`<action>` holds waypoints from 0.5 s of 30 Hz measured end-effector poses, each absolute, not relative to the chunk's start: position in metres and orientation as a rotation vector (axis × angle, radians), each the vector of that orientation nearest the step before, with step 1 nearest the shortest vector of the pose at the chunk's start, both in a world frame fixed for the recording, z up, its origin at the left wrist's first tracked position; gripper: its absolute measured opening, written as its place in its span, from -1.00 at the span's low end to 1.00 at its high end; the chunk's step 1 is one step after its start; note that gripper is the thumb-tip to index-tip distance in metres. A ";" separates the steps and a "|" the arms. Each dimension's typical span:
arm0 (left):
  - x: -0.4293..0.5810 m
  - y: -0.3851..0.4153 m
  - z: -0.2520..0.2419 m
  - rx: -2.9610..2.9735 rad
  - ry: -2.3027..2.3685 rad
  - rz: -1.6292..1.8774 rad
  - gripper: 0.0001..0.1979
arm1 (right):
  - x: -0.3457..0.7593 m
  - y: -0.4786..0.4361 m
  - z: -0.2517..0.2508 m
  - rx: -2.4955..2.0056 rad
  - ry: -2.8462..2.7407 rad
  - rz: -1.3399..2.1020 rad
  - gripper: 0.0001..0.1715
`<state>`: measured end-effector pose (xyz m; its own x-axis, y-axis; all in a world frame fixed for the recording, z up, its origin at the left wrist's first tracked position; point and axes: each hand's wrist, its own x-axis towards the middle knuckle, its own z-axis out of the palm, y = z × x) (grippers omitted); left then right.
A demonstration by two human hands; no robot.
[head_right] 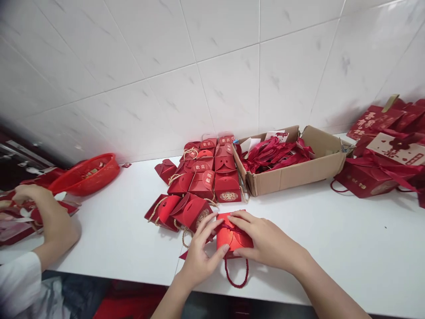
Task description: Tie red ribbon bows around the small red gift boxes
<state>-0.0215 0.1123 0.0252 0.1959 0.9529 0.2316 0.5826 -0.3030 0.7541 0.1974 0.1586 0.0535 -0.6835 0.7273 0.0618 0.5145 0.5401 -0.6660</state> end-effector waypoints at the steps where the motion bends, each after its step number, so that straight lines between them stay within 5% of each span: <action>1: -0.022 0.114 0.026 1.942 1.410 0.951 -0.48 | 0.198 0.159 0.054 -1.010 -2.426 0.932 -0.31; 15: -0.013 0.132 0.026 1.856 1.401 0.930 -0.64 | 0.195 0.163 0.045 -0.953 -2.337 0.863 -0.55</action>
